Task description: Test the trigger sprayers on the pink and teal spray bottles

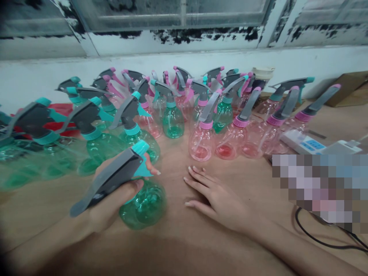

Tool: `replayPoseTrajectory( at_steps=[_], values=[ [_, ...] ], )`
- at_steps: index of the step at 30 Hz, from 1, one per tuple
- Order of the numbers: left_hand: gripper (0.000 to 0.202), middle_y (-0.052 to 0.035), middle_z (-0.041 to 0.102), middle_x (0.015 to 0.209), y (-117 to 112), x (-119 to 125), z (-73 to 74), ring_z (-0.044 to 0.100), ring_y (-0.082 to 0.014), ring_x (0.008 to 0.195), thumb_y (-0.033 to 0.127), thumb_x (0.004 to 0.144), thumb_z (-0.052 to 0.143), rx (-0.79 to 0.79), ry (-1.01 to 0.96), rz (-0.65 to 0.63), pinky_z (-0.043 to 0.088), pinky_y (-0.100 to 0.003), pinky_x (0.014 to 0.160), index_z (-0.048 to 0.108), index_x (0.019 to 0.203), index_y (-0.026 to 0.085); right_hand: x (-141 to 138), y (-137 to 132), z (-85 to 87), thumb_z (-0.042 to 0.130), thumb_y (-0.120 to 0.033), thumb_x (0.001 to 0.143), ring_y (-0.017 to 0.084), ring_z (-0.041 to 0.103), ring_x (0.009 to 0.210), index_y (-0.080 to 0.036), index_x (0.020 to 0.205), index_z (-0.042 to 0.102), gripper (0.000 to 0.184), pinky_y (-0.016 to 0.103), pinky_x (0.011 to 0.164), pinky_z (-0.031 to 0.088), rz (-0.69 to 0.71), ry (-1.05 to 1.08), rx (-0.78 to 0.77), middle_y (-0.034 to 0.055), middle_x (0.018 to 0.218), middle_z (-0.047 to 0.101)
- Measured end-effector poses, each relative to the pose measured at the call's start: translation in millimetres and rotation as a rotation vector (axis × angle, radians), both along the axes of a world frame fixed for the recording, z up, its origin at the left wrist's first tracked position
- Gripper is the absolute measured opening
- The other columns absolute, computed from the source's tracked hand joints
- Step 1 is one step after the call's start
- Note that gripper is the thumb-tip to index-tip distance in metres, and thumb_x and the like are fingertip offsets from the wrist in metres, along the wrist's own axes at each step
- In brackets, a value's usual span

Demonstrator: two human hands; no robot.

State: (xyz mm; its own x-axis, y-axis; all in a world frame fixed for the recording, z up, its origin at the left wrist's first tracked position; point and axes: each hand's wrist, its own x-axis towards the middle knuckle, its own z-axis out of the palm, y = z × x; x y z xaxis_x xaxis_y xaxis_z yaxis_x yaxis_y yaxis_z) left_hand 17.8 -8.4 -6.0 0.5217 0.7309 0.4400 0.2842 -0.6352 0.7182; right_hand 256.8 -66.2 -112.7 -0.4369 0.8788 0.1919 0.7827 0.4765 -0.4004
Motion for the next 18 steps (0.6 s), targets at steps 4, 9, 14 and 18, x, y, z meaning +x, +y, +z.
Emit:
replayPoseTrajectory(
  at_steps=[4,9,14,18],
  values=[
    [0.02,0.0064,0.04,0.059,-1.3,3.9,-1.8,0.034,-0.0114,0.049,0.016,0.069,0.049,-0.166,-0.068,0.018,0.034,-0.024,0.048,0.057,0.086,0.023,-0.1,0.4,0.6,0.053,-0.045,0.094,0.027,0.033,0.141,-0.025,0.147,0.039,0.058,0.054,0.114,0.033,0.007,0.022,0.017,0.0082,0.154,0.037],
    [0.029,0.0046,0.048,0.063,-2.9,5.5,-1.4,0.04,-0.0121,0.051,0.02,0.073,0.052,-0.156,-0.087,0.036,0.039,-0.025,0.052,0.063,0.099,0.023,-1.1,-4.7,2.3,0.057,-0.037,0.093,0.026,0.047,0.134,-0.028,0.138,0.052,0.046,0.05,0.11,0.04,0.05,0.085,0.106,0.0064,0.141,0.055],
    [0.028,0.0066,0.047,0.062,-7.1,4.7,1.6,0.038,-0.0112,0.05,0.016,0.073,0.053,-0.154,-0.088,0.029,0.034,-0.024,0.05,0.061,0.098,0.023,-6.4,-11.7,5.1,0.06,-0.036,0.09,0.024,0.061,0.117,-0.025,0.131,0.055,0.043,0.042,0.097,0.052,0.024,0.169,0.095,0.0072,0.127,0.066],
    [0.02,0.0045,0.054,0.071,-9.4,4.4,-5.5,0.046,-0.011,0.059,0.018,0.079,0.055,-0.126,-0.121,0.025,0.041,-0.024,0.057,0.058,0.099,0.02,-19.1,-13.4,9.0,0.064,-0.042,0.087,0.027,0.062,0.115,-0.025,0.131,0.052,0.049,0.047,0.095,0.051,-0.011,0.168,0.119,0.0098,0.126,0.065]
  ],
)
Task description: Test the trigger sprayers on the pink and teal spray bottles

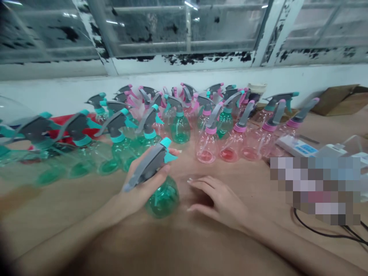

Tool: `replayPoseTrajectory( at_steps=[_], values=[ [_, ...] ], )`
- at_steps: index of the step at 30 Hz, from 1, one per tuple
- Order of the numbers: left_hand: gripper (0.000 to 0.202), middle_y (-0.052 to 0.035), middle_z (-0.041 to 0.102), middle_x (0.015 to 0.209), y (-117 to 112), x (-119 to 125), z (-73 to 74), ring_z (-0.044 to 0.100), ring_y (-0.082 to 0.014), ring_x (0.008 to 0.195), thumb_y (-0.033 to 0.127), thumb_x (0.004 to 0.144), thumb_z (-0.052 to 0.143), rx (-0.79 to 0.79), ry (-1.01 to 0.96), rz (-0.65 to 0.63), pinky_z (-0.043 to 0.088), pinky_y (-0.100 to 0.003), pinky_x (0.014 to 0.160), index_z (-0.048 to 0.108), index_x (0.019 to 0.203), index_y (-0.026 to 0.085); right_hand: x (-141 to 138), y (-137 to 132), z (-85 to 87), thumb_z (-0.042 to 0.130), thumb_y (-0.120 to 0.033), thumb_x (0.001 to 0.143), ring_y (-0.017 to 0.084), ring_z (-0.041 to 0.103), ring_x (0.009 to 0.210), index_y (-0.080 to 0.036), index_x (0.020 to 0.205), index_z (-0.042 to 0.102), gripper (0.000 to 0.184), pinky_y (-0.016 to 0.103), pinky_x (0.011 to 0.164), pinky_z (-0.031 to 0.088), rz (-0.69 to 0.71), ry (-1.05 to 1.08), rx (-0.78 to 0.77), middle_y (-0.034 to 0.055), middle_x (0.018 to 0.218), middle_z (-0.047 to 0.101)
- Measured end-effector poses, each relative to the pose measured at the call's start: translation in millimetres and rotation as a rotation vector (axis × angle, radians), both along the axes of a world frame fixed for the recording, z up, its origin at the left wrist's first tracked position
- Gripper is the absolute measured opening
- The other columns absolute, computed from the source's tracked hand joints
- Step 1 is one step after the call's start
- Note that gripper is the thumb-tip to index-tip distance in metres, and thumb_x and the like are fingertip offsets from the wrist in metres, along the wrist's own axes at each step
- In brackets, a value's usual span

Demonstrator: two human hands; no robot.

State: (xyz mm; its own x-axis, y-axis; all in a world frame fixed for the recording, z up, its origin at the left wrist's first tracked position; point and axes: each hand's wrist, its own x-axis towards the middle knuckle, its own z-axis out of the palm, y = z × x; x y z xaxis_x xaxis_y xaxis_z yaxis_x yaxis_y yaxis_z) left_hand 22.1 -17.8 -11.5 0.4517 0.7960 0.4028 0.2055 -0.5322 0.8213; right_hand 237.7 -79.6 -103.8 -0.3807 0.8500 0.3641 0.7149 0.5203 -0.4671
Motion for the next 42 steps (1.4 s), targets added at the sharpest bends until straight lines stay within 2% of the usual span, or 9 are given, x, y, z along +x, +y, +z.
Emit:
replayPoseTrajectory(
  at_steps=[4,8,15,18,20,25,31,37,42],
  values=[
    [0.024,0.0009,0.061,0.081,-3.8,-0.6,-8.9,0.055,-0.0133,0.069,0.029,0.087,0.06,0.033,-0.01,0.007,0.047,-0.026,0.063,0.057,0.11,0.021,-27.6,-5.0,13.0,0.071,-0.056,0.076,0.034,0.053,0.126,-0.026,0.14,0.038,0.078,0.058,0.106,0.038,-0.027,0.035,0.11,0.0127,0.132,0.061],
    [0.039,-0.0069,0.063,0.115,-6.1,-0.2,-13.0,0.064,-0.0187,0.093,0.032,0.085,0.065,0.006,-0.142,-0.043,0.052,-0.032,0.079,0.046,0.118,0.024,-59.8,-5.6,27.8,0.071,-0.065,0.07,0.037,0.042,0.134,-0.023,0.146,0.026,0.098,0.059,0.111,0.028,-0.051,0.062,0.158,0.0162,0.14,0.053],
    [0.065,-0.0087,0.055,0.128,-9.4,-1.3,-15.0,0.063,-0.0229,0.106,0.03,0.08,0.072,-0.019,-0.18,-0.079,0.051,-0.043,0.093,0.032,0.131,0.028,-83.1,-2.4,37.9,0.068,-0.063,0.074,0.035,0.056,0.12,-0.025,0.131,0.045,0.072,0.063,0.113,0.014,-0.179,0.046,0.2,0.0117,0.123,0.065],
    [0.075,-0.0117,0.045,0.14,-21.2,-9.4,-27.8,0.047,-0.0288,0.129,0.029,0.081,0.07,0.117,-0.141,-0.007,0.043,-0.05,0.106,0.022,0.139,0.029,-80.9,-5.2,41.5,0.062,-0.051,0.082,0.03,0.063,0.108,-0.024,0.122,0.05,0.05,0.062,0.112,0.016,-0.183,-0.007,0.189,0.009,0.113,0.068],
    [0.07,-0.0146,0.035,0.147,-29.8,-19.4,-44.3,0.037,-0.0304,0.138,0.034,0.087,0.062,0.177,-0.068,0.023,0.038,-0.052,0.11,0.019,0.142,0.028,-75.4,-3.7,45.2,0.058,-0.049,0.085,0.03,0.064,0.103,-0.02,0.118,0.052,0.044,0.062,0.11,0.02,-0.202,-0.068,0.201,0.0092,0.106,0.069],
    [0.051,-0.0152,0.04,0.138,-31.5,-52.5,-81.4,0.043,-0.0289,0.132,0.027,0.093,0.051,0.298,0.241,0.091,0.042,-0.054,0.107,0.026,0.138,0.025,-54.2,18.0,54.3,0.052,-0.072,0.08,0.037,0.062,0.094,-0.016,0.106,0.057,0.062,0.052,0.082,0.047,-0.368,-0.241,0.252,0.0151,0.093,0.067],
    [0.039,-0.0122,0.051,0.128,-14.3,-72.8,-78.8,0.052,-0.0288,0.121,0.015,0.091,0.049,0.363,0.375,0.116,0.046,-0.054,0.102,0.042,0.128,0.024,-43.8,52.0,56.9,0.045,-0.076,0.082,0.034,0.063,0.084,-0.015,0.108,0.056,0.067,0.041,0.066,0.048,-0.492,-0.371,0.268,0.0132,0.086,0.065],
    [0.04,-0.0116,0.056,0.124,-25.9,-65.8,-80.0,0.059,-0.0267,0.115,0.011,0.088,0.049,0.418,0.446,0.024,0.054,-0.046,0.094,0.044,0.125,0.023,-50.7,68.2,57.3,0.053,-0.066,0.085,0.034,0.066,0.089,-0.014,0.119,0.051,0.062,0.036,0.059,0.049,-0.618,-0.41,0.248,0.015,0.097,0.067],
    [0.037,-0.012,0.057,0.12,-27.7,-64.9,-80.5,0.062,-0.0255,0.11,0.009,0.089,0.045,0.42,0.473,0.015,0.058,-0.042,0.086,0.043,0.124,0.022,-53.8,75.1,64.7,0.051,-0.064,0.088,0.035,0.067,0.092,-0.015,0.123,0.049,0.061,0.037,0.061,0.051,-0.626,-0.416,0.177,0.0166,0.103,0.068]
  ],
)
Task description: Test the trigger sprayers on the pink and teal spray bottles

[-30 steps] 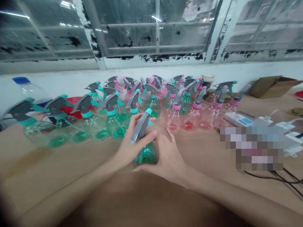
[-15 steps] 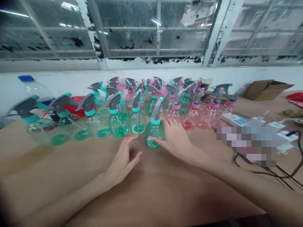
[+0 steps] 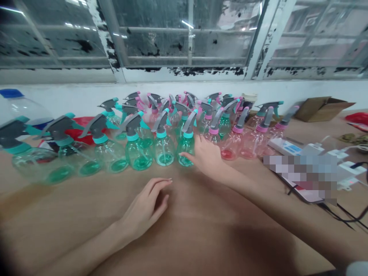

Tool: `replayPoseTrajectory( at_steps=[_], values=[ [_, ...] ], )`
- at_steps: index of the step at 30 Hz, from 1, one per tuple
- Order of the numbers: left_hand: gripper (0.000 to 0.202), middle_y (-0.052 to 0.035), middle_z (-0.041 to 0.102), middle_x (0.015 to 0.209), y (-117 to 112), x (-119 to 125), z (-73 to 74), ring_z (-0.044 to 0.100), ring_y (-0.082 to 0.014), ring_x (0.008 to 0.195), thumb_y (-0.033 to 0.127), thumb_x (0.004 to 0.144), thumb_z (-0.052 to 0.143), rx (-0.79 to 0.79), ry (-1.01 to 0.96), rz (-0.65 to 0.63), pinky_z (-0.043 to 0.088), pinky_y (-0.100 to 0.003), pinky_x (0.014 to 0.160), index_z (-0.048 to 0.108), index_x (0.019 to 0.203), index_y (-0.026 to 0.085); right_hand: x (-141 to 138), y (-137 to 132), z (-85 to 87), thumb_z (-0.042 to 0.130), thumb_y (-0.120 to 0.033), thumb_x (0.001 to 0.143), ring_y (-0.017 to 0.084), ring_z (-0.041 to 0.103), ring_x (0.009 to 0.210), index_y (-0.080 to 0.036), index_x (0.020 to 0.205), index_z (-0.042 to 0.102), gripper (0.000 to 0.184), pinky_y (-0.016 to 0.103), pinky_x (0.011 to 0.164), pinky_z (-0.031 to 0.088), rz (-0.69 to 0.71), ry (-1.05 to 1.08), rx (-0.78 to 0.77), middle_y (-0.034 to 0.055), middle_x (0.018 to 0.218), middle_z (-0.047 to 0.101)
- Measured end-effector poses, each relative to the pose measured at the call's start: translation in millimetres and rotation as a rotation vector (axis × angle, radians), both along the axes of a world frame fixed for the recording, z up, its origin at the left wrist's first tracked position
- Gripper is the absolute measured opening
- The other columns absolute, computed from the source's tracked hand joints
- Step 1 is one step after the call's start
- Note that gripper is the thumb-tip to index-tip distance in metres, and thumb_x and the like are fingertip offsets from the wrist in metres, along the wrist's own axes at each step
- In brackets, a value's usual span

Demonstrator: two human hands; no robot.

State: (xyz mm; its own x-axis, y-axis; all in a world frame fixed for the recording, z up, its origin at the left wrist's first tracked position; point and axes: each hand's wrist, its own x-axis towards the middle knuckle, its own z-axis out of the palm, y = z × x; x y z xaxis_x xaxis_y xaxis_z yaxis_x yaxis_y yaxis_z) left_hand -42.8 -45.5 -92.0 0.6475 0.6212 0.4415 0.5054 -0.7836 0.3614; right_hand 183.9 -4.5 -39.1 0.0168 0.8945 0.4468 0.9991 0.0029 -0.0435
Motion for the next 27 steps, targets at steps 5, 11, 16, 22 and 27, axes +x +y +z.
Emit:
replayPoseTrajectory(
  at_steps=[5,11,16,22,27],
  values=[
    [0.037,-0.011,0.058,0.118,1.2,-1.6,-0.9,0.064,-0.0248,0.106,0.009,0.09,0.043,0.021,0.038,-0.018,0.059,-0.041,0.084,0.042,0.125,0.023,-3.7,5.3,9.0,0.055,-0.063,0.086,0.037,0.068,0.093,-0.013,0.125,0.05,0.063,0.042,0.065,0.053,-0.039,0.028,-0.081,0.0188,0.107,0.068],
    [0.032,-0.0101,0.059,0.114,3.7,-0.8,-1.5,0.064,-0.0235,0.104,0.012,0.092,0.043,0.016,0.066,0.02,0.059,-0.04,0.085,0.045,0.123,0.021,5.4,-8.7,11.5,0.058,-0.058,0.087,0.035,0.068,0.096,-0.014,0.134,0.046,0.066,0.041,0.068,0.053,0.025,0.105,-0.024,0.0167,0.114,0.068],
    [0.028,-0.0115,0.061,0.119,7.1,-1.1,-2.4,0.061,-0.0237,0.112,0.015,0.094,0.043,0.031,0.167,0.017,0.056,-0.043,0.093,0.05,0.121,0.019,45.9,-36.5,12.8,0.053,-0.044,0.092,0.024,0.07,0.081,-0.022,0.107,0.066,0.029,0.034,0.066,0.05,0.159,0.207,0.041,0.0054,0.097,0.073],
    [0.033,-0.0164,0.059,0.135,9.0,11.7,1.3,0.054,-0.0319,0.127,0.025,0.095,0.045,0.105,0.35,-0.001,0.052,-0.054,0.099,0.058,0.124,0.014,96.9,-35.9,-2.4,0.057,-0.041,0.088,0.027,0.069,0.077,-0.019,0.115,0.063,0.036,0.039,0.068,0.05,0.034,0.27,0.1,0.0074,0.09,0.073],
    [0.038,-0.0169,0.057,0.138,8.0,39.1,1.8,0.051,-0.0321,0.131,0.024,0.093,0.047,0.096,0.403,-0.022,0.05,-0.053,0.101,0.059,0.127,0.012,94.3,-17.7,-8.7,0.056,-0.047,0.088,0.032,0.068,0.092,-0.012,0.132,0.05,0.057,0.045,0.076,0.052,0.043,0.297,0.089,0.0163,0.115,0.068]
  ],
)
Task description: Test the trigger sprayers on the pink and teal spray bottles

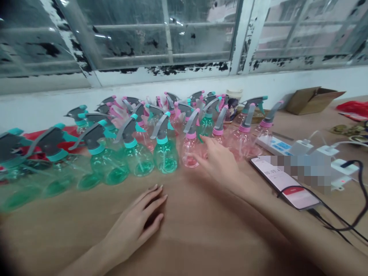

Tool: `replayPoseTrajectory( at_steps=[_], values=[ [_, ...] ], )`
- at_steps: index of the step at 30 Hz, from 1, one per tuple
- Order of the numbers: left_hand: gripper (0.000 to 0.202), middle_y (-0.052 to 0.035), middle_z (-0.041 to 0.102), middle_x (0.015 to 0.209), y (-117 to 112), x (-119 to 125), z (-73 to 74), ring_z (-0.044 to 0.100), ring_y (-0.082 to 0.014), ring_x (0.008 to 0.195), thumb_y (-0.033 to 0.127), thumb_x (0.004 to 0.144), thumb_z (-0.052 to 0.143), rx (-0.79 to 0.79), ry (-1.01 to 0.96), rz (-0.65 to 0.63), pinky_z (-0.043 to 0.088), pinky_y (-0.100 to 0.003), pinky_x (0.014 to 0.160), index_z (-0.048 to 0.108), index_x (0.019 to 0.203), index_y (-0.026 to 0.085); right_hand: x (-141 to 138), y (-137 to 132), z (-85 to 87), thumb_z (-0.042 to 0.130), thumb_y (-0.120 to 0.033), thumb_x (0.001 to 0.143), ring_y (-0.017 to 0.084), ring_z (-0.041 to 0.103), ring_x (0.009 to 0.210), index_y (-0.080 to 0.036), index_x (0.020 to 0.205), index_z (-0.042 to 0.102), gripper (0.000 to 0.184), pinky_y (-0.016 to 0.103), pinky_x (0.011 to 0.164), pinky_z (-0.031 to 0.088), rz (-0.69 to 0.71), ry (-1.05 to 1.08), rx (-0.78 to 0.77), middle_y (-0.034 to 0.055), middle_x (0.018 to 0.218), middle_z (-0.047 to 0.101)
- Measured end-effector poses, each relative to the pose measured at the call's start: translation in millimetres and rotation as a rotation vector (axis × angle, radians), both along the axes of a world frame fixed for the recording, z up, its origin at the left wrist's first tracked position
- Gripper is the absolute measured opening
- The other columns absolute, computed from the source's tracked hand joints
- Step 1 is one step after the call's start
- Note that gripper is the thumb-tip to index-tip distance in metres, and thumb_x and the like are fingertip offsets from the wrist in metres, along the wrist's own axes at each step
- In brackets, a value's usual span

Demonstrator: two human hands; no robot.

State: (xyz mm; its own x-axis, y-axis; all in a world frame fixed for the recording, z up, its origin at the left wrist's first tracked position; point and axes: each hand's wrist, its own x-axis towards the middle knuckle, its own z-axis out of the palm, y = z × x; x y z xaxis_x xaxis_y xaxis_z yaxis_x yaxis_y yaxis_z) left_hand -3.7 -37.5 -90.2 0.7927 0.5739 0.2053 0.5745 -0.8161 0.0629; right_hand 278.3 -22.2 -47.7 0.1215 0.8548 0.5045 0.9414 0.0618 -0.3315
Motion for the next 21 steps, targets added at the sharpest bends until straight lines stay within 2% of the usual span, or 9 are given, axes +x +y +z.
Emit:
replayPoseTrajectory(
  at_steps=[3,10,16,19,21],
  values=[
    [0.039,-0.0167,0.055,0.14,0.6,12.8,-0.9,0.05,-0.0323,0.132,0.023,0.092,0.048,-0.013,-0.006,-0.02,0.05,-0.054,0.102,0.058,0.128,0.013,-9.1,11.9,0.9,0.058,-0.05,0.086,0.037,0.066,0.102,-0.012,0.136,0.045,0.064,0.046,0.076,0.052,-0.002,-0.022,-0.045,0.0195,0.123,0.064],
    [0.039,-0.0154,0.056,0.14,2.8,20.6,1.4,0.051,-0.0305,0.131,0.021,0.091,0.05,-0.034,-0.019,-0.028,0.05,-0.051,0.102,0.057,0.129,0.014,-12.6,24.6,3.6,0.055,-0.059,0.086,0.039,0.067,0.096,-0.01,0.131,0.045,0.067,0.039,0.064,0.049,-0.007,-0.031,-0.165,0.0185,0.105,0.069],
    [0.038,-0.0142,0.055,0.141,5.1,17.9,0.8,0.049,-0.0306,0.132,0.023,0.093,0.049,-0.127,-0.076,-0.022,0.047,-0.053,0.105,0.057,0.129,0.016,-14.9,-1.3,14.0,0.055,-0.062,0.083,0.034,0.069,0.077,-0.015,0.113,0.053,0.056,0.032,0.053,0.04,-0.051,-0.096,-0.26,0.0127,0.091,0.07],
    [0.032,-0.0114,0.057,0.137,8.0,13.6,4.2,0.05,-0.0277,0.131,0.024,0.096,0.045,-0.254,-0.148,-0.009,0.046,-0.05,0.106,0.059,0.125,0.02,-21.1,-21.0,14.1,0.053,-0.066,0.082,0.032,0.068,0.069,-0.016,0.115,0.051,0.06,0.031,0.048,0.037,-0.027,-0.102,-0.233,0.01,0.083,0.068],
    [0.029,-0.0096,0.06,0.131,9.6,10.7,9.0,0.055,-0.0249,0.125,0.027,0.096,0.045,-0.351,-0.242,0.026,0.048,-0.047,0.103,0.058,0.122,0.022,-28.2,-33.7,10.8,0.052,-0.069,0.081,0.032,0.068,0.071,-0.018,0.117,0.05,0.062,0.031,0.048,0.039,0.021,-0.083,-0.189,0.0098,0.086,0.068]
  ],
)
